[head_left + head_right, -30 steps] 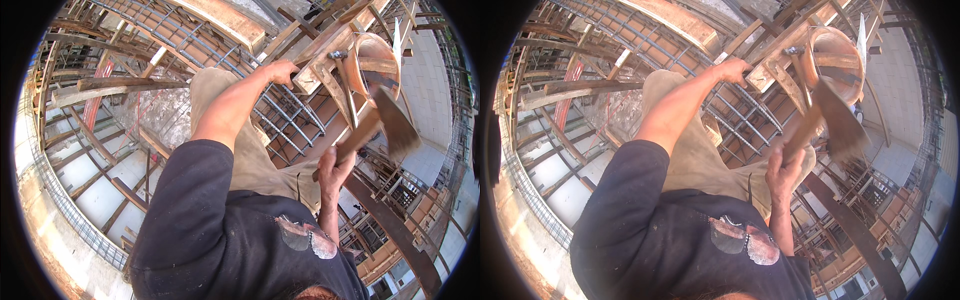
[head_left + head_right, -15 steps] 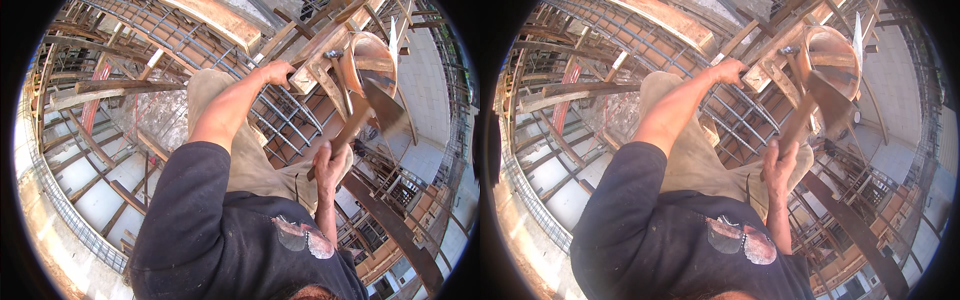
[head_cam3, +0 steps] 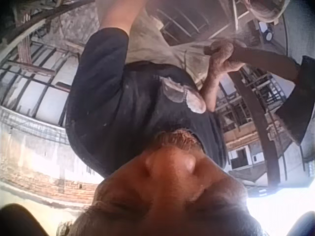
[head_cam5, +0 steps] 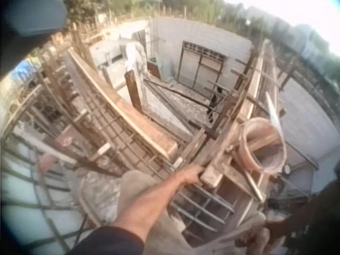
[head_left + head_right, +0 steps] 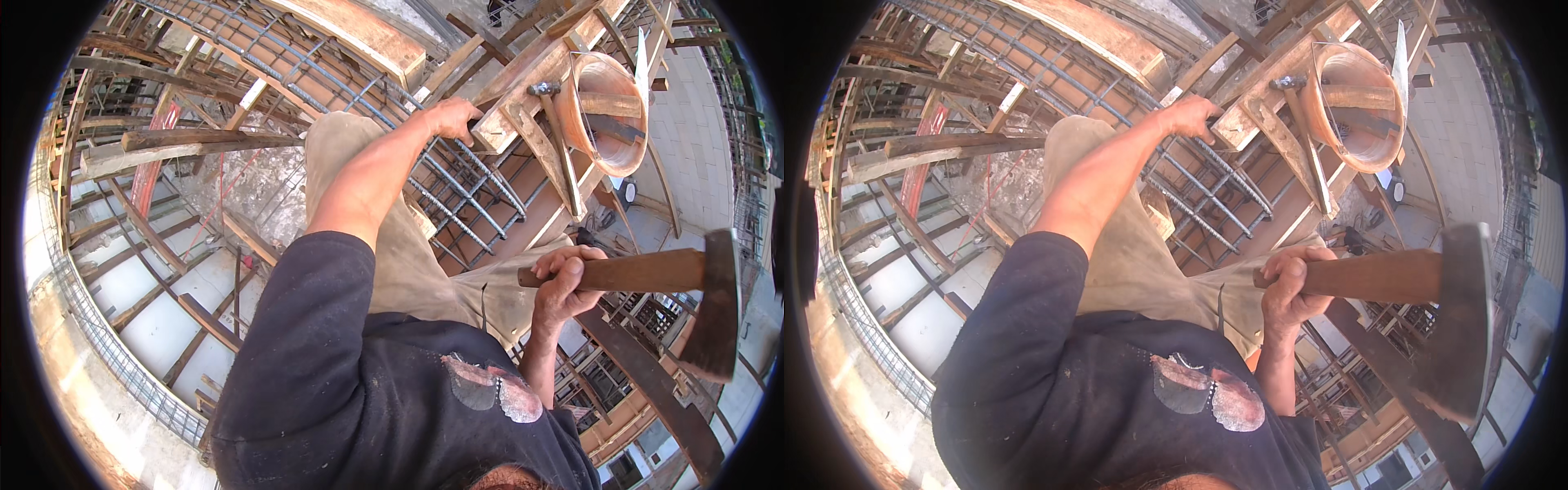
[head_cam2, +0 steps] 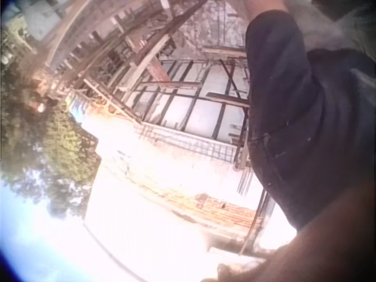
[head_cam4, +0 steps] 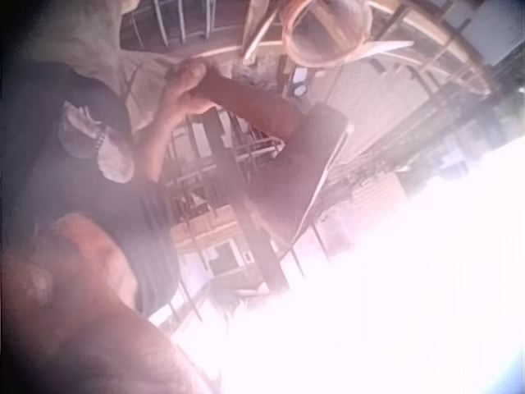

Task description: The person nails wooden slats onto a structural framework. They take nails from a bucket, position the wood against the frame, and use a hammer to secure them.

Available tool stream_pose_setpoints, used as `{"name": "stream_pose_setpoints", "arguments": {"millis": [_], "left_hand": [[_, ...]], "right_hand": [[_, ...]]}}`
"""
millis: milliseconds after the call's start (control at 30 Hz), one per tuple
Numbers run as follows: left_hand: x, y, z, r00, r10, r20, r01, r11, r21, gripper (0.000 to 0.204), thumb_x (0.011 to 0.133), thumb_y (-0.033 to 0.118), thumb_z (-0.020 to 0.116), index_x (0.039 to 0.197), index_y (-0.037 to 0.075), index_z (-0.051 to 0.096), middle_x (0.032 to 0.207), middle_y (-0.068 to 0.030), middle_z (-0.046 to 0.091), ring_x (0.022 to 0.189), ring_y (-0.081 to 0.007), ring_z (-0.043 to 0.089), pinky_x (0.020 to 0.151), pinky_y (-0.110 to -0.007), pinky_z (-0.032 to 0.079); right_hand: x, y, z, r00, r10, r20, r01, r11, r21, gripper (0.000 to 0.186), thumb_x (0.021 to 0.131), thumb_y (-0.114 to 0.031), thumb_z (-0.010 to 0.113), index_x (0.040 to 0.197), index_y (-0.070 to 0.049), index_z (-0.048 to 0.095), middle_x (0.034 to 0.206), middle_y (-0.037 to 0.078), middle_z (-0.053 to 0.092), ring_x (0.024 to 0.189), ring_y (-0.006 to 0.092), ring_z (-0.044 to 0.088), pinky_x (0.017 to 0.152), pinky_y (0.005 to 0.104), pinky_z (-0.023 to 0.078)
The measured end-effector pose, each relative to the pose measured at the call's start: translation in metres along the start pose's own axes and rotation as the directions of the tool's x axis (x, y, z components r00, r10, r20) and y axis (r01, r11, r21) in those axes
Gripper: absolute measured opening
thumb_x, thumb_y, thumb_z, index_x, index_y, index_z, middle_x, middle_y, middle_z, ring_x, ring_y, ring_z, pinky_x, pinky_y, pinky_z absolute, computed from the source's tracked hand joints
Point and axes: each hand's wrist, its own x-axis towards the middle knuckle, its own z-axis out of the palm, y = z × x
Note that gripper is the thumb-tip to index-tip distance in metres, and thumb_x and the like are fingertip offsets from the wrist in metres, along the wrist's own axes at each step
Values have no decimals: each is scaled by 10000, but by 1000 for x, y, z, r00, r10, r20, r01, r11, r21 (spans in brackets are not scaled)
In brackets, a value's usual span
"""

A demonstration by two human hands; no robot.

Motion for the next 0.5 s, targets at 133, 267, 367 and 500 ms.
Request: {"name": "stream_pose_setpoints", "arguments": {"millis": [133, 267, 367, 500], "left_hand": [[3, 2, 3, 1000, 25, 8, -24, 999, -22, 648, 641, 314, 874, 1226, 95, 703, 1086, -213, 725, 1051, -395, 676, 922, -458, 527], [1, 5, 3, 999, 32, 25, -32, 999, 4, 664, 634, 292, 877, 1245, 105, 698, 1103, -223, 720, 1069, -404, 670, 928, -458, 524], [-8, -3, 0, 999, 22, -29, -22, 1000, -16, 642, 640, 282, 875, 1234, 111, 702, 1093, -221, 721, 1069, -395, 672, 918, -463, 529], [0, 4, -1, 1000, 18, 8, -18, 1000, -2, 619, 654, 279, 872, 1227, 114, 707, 1080, -199, 729, 1066, -377, 677, 928, -443, 531]], "right_hand": [[-23, 66, 6, 663, 716, 219, -444, 611, -655, 283, 1010, -262, 600, 1114, -5, 542, 724, 142, 630, 596, 184, 618, 547, 333, 480], [-1, 33, 14, 692, 685, 227, -455, 658, -600, 331, 999, -305, 630, 1124, -5, 567, 711, 98, 636, 607, 184, 630, 553, 333, 479], [16, -18, 11, 879, 422, 221, -360, 893, -270, 328, 1007, -239, 607, 1185, 21, 516, 710, 75, 607, 577, 143, 584, 537, 290, 472], [8, -6, -5, 995, 77, 68, -80, 996, 48, 295, 1001, -163, 584, 1168, 53, 474, 725, 86, 582, 571, 137, 570, 518, 278, 482]]}}
